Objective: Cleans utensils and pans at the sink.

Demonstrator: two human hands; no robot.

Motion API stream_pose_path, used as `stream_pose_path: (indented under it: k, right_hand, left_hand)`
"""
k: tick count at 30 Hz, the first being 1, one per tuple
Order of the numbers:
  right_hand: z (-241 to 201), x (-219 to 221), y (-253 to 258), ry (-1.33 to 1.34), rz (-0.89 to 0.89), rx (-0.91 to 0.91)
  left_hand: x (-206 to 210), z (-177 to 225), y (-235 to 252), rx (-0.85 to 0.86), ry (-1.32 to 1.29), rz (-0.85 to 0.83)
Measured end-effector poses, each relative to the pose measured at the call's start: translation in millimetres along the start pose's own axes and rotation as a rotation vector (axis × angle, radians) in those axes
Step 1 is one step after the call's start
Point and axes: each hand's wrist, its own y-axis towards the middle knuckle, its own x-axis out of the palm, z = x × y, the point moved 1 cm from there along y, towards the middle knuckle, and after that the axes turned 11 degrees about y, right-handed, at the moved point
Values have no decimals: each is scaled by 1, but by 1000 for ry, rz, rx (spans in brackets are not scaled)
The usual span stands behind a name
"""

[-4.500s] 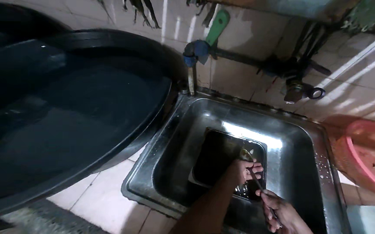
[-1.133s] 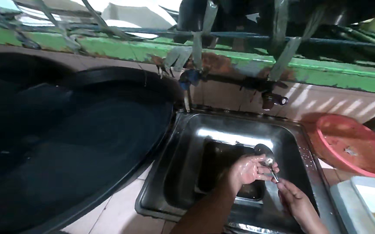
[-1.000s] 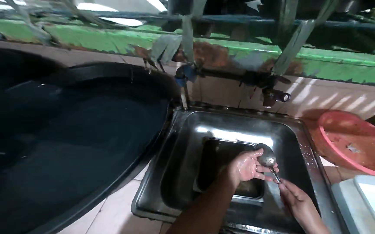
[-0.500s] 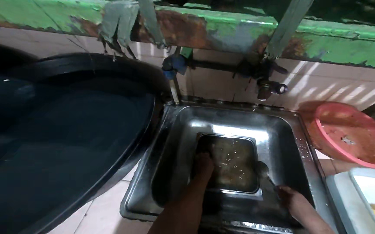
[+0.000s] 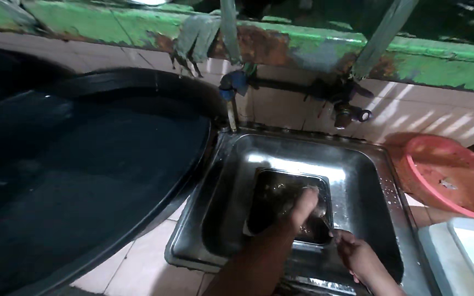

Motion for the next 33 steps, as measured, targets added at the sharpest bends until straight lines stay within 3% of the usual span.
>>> stream_pose_path:
  k: [2, 4, 7, 11, 15, 16, 18, 20, 23, 26, 29, 31, 33]
  right_hand:
    - [-1, -4, -3, 142, 65, -63]
    - [-9, -9, 2, 288, 99, -56]
    - [-22, -8, 5, 303, 57, -65]
    - [-28, -28, -30, 1, 28, -239]
    - [6, -110, -78, -134, 601, -612]
    - [23, -138, -83, -133, 713, -613]
    - [64, -189, -83, -145, 764, -405]
    - [112, -214, -69, -206, 616, -113]
    - [159, -206, -47, -308, 475, 23]
    - [159, -193, -55, -250, 587, 45]
    - [151, -204, -61, 19, 761, -12]
    - [122, -205, -74, 190, 831, -149]
    - [74, -190, -86, 236, 789, -264]
  left_hand:
    - [-3, 2, -9, -76, -406, 49]
    - [10, 12, -36, -50, -645, -25]
    - [34, 25, -76, 90, -596, -132]
    - [16, 25, -79, 191, -446, -5]
    - [-24, 20, -73, 76, -172, -34]
    - [-29, 20, -75, 43, -62, -73]
    - [-29, 24, -82, -1, 98, -160]
    - [-18, 30, -90, 10, 108, -198]
    - [0, 39, -100, 95, 59, -280]
    - [13, 40, -105, 142, -41, -368]
    - [18, 44, -111, 142, -73, -398]
    - [21, 45, -112, 120, -72, -410]
    - [27, 48, -115, 97, -62, -419]
